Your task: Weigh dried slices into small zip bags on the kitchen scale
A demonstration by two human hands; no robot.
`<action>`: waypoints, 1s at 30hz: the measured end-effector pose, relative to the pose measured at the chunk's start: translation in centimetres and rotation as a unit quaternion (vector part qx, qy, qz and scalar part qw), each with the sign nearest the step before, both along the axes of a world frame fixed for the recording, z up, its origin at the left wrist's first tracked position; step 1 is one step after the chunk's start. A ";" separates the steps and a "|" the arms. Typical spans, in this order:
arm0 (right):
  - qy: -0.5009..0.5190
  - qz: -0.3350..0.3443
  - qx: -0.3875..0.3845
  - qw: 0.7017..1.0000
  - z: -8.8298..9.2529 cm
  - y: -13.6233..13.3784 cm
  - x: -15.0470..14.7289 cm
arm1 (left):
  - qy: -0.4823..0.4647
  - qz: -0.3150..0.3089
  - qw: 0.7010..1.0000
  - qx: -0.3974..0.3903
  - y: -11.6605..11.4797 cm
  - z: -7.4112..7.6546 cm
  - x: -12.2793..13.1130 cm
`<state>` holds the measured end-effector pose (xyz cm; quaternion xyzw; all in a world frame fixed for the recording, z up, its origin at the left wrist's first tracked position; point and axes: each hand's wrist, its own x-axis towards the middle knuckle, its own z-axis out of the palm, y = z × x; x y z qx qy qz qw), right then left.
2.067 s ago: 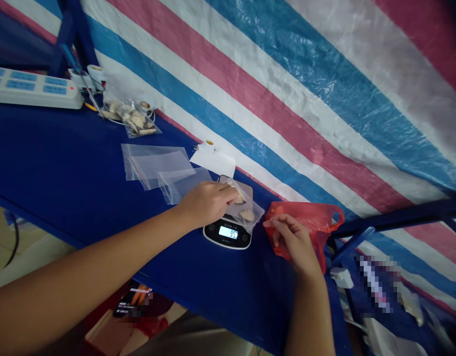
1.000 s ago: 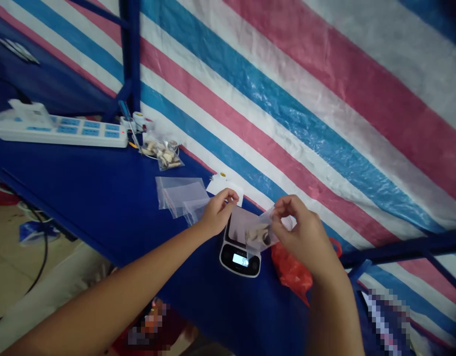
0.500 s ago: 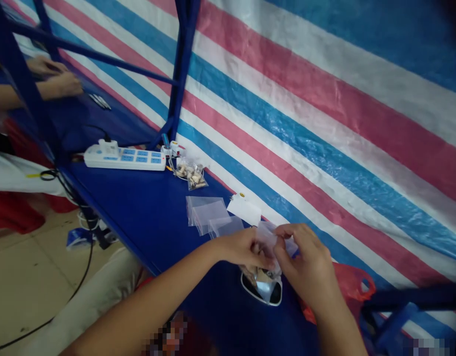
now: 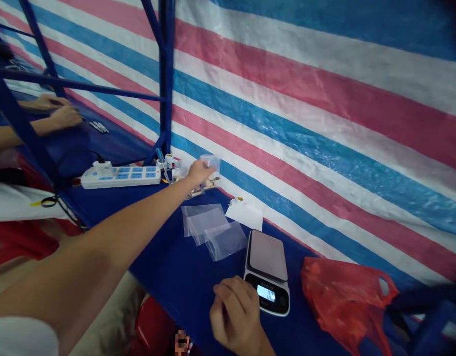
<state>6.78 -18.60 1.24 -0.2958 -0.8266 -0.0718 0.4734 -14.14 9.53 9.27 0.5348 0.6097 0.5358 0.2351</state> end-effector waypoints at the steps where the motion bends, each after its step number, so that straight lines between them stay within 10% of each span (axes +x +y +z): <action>1: 0.010 -0.002 -0.007 1.000 0.0 0.1 0.4 | 0.007 0.030 1.000 0.000 1.0 0.1 -0.7; 9: 0.004 -0.047 0.013 0.999 1.0 1.2 3.4 | 0.111 0.081 0.987 0.082 -0.6 2.8 -4.0; 13: 0.022 -0.054 0.002 0.998 0.8 1.5 3.5 | 0.270 -0.099 0.957 0.033 -9.5 -0.3 -0.4; 19: 0.040 -0.052 -0.021 0.998 1.3 1.7 4.0 | 0.384 -0.073 0.920 -0.026 -22.1 -6.5 4.7; 26: 0.030 -0.067 -0.039 0.997 1.4 1.7 4.2 | 0.429 -0.073 0.892 -0.124 -20.6 -7.6 7.7; 30: 0.066 -0.086 -0.056 0.993 1.3 1.9 4.9 | 0.364 -0.063 0.929 0.004 -20.3 -6.5 6.8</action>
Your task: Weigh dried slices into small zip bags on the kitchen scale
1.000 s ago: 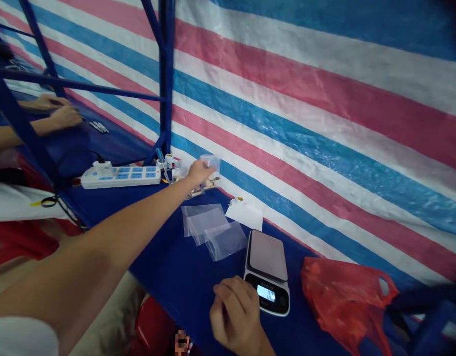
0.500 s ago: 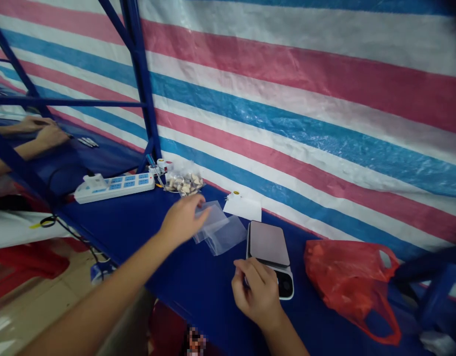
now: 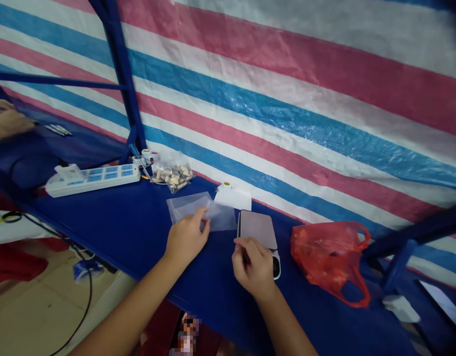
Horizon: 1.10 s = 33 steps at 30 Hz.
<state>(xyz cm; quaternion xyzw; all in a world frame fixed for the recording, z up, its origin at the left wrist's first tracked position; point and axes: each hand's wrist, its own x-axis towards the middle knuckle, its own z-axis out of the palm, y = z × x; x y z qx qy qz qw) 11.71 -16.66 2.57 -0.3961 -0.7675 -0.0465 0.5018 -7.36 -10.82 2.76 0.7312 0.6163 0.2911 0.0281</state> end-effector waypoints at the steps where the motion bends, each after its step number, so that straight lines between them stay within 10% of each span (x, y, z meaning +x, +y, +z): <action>1: 0.021 -0.008 -0.006 1.000 0.0 0.1 0.3 | -0.033 -0.024 0.998 0.050 -0.3 0.7 -0.5; 5: 0.121 -0.045 -0.047 0.991 0.1 0.8 1.9 | -0.129 -0.152 0.971 0.130 -2.1 5.4 -2.0; 10: 0.378 -0.025 -0.142 0.915 1.9 1.7 5.8 | -0.209 -0.389 0.896 -0.042 -1.7 9.5 1.0; 16: 0.474 0.100 -0.321 0.814 3.2 2.2 12.3 | -0.317 -0.554 0.748 -0.181 2.1 4.8 9.8; 24: 0.230 0.075 -0.323 0.915 1.9 2.0 11.8 | -0.434 -0.482 0.749 -0.135 2.4 0.4 10.7; 33: 0.179 0.110 -0.443 0.871 3.0 1.4 10.0 | -0.491 -0.465 0.695 -0.245 2.7 -0.7 10.8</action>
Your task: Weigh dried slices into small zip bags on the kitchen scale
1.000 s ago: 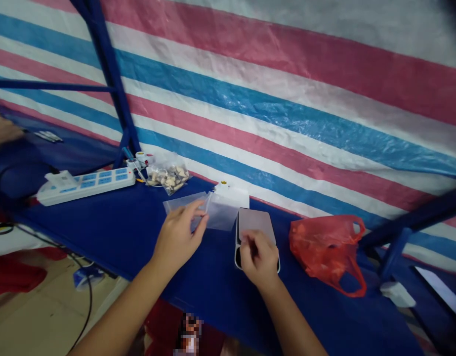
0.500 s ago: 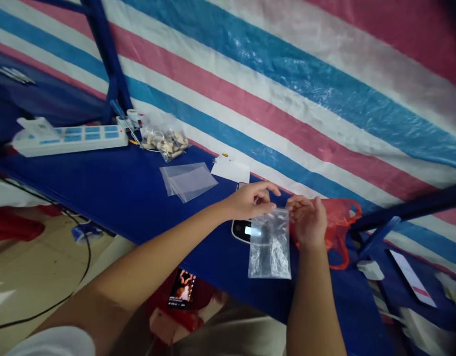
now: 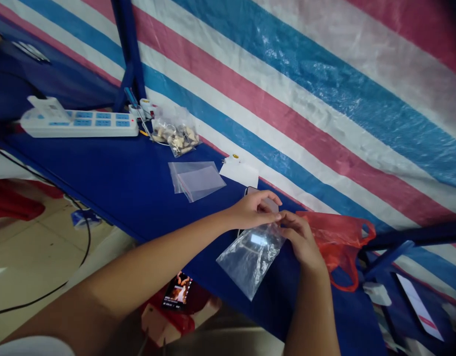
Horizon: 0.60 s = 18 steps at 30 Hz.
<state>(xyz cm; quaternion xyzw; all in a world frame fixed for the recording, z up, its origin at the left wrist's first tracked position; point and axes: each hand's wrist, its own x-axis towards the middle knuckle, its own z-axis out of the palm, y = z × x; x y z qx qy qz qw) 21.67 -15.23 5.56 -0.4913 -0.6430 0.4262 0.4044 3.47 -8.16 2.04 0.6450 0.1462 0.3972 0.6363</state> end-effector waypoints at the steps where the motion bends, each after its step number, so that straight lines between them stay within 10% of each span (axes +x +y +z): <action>1: 0.000 -0.006 -0.002 1.000 -0.1 -0.1 0.0 | 0.004 -0.001 1.000 -0.009 0.0 0.1 -0.1; 9: 0.101 -0.061 0.060 0.991 -0.8 0.0 0.6 | 0.010 -0.041 0.979 -0.197 0.6 1.2 -0.7; 18: 0.140 -0.062 0.041 0.987 -0.6 -0.3 -0.9 | -0.044 -0.298 0.908 -0.289 -0.3 0.6 0.1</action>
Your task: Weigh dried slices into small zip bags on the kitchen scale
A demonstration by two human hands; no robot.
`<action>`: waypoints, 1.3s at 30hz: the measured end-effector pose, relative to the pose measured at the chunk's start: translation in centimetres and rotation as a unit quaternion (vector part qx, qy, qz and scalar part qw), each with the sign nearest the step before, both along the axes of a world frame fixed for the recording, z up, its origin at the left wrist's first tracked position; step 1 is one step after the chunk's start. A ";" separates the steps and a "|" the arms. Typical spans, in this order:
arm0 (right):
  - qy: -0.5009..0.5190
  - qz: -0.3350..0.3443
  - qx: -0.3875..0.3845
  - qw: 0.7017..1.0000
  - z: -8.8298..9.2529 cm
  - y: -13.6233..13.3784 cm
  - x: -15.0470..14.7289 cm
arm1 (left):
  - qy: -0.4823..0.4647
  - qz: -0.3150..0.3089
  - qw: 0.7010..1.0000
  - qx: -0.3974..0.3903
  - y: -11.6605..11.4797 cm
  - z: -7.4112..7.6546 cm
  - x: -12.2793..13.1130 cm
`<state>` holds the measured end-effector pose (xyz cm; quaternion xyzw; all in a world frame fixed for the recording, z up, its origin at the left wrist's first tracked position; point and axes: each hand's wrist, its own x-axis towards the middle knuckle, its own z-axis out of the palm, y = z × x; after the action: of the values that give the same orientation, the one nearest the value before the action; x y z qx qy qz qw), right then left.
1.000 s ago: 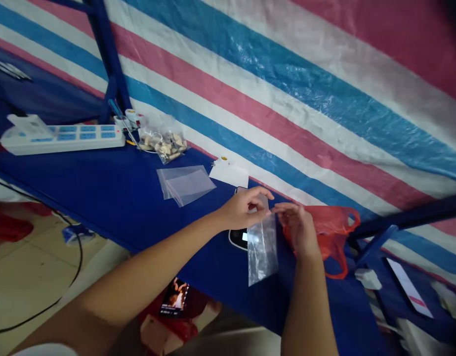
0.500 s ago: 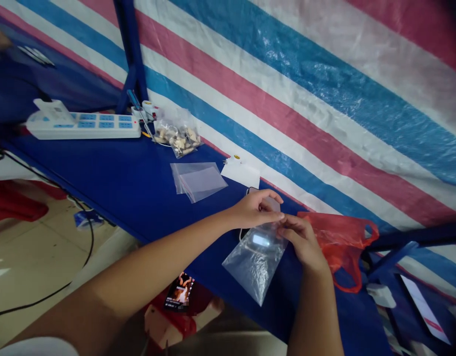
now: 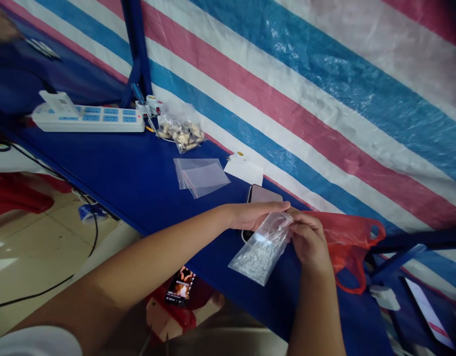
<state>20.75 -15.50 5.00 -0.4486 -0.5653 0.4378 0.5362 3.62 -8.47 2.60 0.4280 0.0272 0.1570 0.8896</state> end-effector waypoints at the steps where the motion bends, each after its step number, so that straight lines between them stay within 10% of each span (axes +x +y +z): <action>1: 0.001 -0.001 -0.014 1.000 -0.1 -0.1 -0.1 | -0.010 -0.012 1.000 -0.011 -0.1 0.0 0.0; 32: -0.087 0.024 0.036 0.995 -0.2 0.1 -0.9 | 0.009 0.021 0.999 -0.044 -0.3 -0.6 0.4; 35: -0.121 -0.071 0.070 0.988 0.5 -0.1 0.3 | 0.010 0.030 0.998 -0.055 -0.2 -0.5 0.2; 39: -0.165 -0.407 0.070 0.895 1.2 -2.4 7.5 | -0.009 0.052 0.995 -0.087 -0.2 0.1 -0.6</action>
<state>28.22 -17.91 6.19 -0.6668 -0.4427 0.0600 0.5965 3.05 -8.64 2.74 0.3459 0.0552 0.2040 0.9141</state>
